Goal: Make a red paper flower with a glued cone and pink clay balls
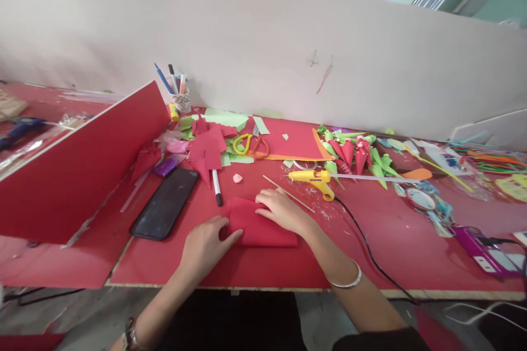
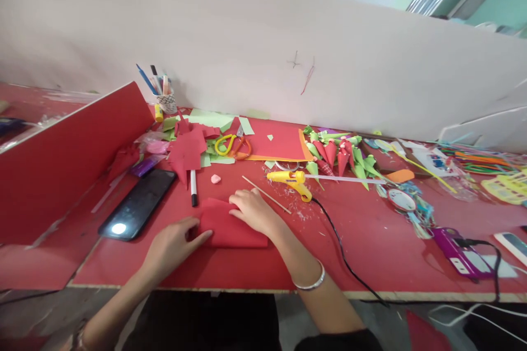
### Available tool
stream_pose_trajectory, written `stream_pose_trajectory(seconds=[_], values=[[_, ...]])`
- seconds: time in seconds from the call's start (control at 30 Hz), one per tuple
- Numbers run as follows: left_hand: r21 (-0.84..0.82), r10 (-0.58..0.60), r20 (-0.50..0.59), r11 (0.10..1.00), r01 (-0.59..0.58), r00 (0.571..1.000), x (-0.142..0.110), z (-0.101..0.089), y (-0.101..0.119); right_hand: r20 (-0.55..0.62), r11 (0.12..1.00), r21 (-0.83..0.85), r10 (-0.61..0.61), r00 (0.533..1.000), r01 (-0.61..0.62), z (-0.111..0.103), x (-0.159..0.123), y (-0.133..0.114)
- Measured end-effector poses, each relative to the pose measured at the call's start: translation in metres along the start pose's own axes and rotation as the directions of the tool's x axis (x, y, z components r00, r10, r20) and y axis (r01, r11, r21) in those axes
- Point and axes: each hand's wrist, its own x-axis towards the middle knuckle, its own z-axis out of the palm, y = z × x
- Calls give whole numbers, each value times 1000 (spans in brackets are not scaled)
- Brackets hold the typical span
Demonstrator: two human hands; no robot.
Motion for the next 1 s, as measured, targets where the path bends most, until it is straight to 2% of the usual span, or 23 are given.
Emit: stream_pose_trajectory(seconds=[0.1,0.13,0.2,0.27,0.33,0.37,0.4,0.47,0.5,0.53,0.6,0.63,0.67,0.73,0.77,0.83,0.9,1.0], values=[[-240,-51,-168,971,10,985,4,0,0,-30,994,109,-9,1000,12,-11,-7,-5],[-352,-53,-183,936,-15,982,6,-2,1,-42,989,146,-17,999,23,-15,-10,-8],[-573,-5,-91,818,-49,996,10,-7,5,-64,980,190,-45,997,56,-23,-13,-15],[-709,76,140,704,47,987,13,-13,10,-101,975,207,-55,993,75,-30,-15,-20],[-755,50,236,639,151,970,14,-17,15,-199,974,222,9,980,36,-32,-17,-21],[-769,2,231,614,181,973,14,-18,16,-279,970,243,77,957,-7,-32,-19,-19],[-786,-61,193,588,192,979,13,-17,16,-370,956,286,168,914,-60,-29,-21,-17],[-837,-191,81,520,171,978,12,-15,13,-501,880,456,380,777,-136,-18,-27,-10],[-868,-251,27,474,147,968,11,-13,12,-506,810,571,479,718,-138,-10,-30,-8],[-898,-304,-17,424,119,953,10,-12,12,-458,717,687,552,697,-118,-1,-34,-7],[-937,-390,-83,343,61,917,8,-9,13,-256,483,870,607,752,-93,17,-38,-13],[-944,-410,-108,328,36,906,6,-7,16,-159,376,921,593,789,-97,24,-39,-20],[-944,-413,-129,329,15,902,5,-5,20,-104,301,949,566,818,-88,28,-38,-29],[-937,-371,-139,349,-1,918,2,1,30,-68,211,976,533,843,-55,30,-35,-48],[-936,-339,-122,351,5,933,1,5,34,-82,180,983,557,826,-24,27,-32,-56],[-937,-279,-59,347,43,959,-1,11,39,-85,112,994,662,745,14,20,-28,-64],[-928,-217,15,362,95,976,-1,11,37,-56,46,998,722,690,32,15,-28,-62],[-890,-67,84,444,105,994,1,-3,22,-25,19,1000,738,675,17,15,-35,-48]])
